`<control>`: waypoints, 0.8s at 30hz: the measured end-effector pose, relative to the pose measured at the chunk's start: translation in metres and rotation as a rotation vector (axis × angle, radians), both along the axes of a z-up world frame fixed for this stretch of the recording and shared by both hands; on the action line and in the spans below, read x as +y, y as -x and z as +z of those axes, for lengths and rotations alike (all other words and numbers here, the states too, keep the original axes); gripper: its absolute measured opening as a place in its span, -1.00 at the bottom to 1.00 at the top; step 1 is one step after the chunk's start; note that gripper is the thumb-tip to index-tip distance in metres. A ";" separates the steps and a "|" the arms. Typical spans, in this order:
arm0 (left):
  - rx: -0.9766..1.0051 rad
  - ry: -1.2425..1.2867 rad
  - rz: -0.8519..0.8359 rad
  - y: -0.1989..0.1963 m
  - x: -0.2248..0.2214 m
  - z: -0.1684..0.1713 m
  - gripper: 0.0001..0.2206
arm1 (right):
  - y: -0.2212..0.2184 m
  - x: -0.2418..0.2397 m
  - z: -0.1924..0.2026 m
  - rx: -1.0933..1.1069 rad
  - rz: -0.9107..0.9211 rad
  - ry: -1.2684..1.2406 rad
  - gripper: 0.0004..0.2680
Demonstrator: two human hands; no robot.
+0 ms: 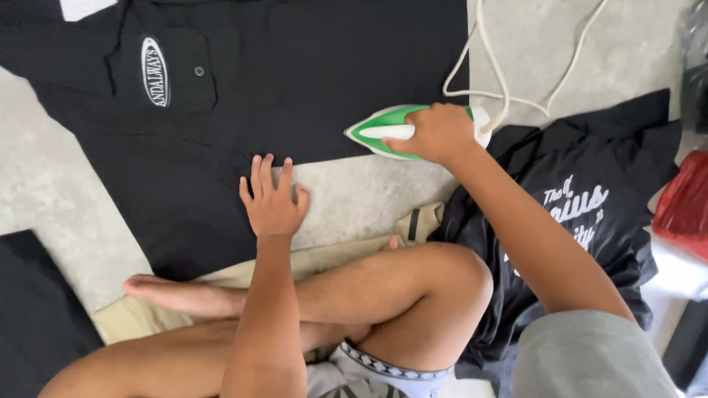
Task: The person is sitting on the floor ironing several black shirts with white printed text.
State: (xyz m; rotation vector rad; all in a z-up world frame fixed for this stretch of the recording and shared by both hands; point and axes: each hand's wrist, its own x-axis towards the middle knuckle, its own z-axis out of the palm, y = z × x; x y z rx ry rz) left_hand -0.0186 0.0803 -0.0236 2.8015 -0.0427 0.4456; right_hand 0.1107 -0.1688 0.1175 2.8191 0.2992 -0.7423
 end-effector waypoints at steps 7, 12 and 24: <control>0.009 -0.004 -0.019 -0.008 -0.002 -0.002 -0.60 | -0.001 0.030 -0.006 0.019 -0.024 -0.096 -0.59; 0.073 -0.038 -0.018 0.000 0.002 0.004 -0.63 | 0.005 0.072 -0.025 0.078 0.062 -0.210 -0.59; 0.068 -0.049 -0.028 -0.002 -0.002 -0.007 -0.62 | -0.002 -0.049 -0.009 -0.105 -0.047 0.055 -0.52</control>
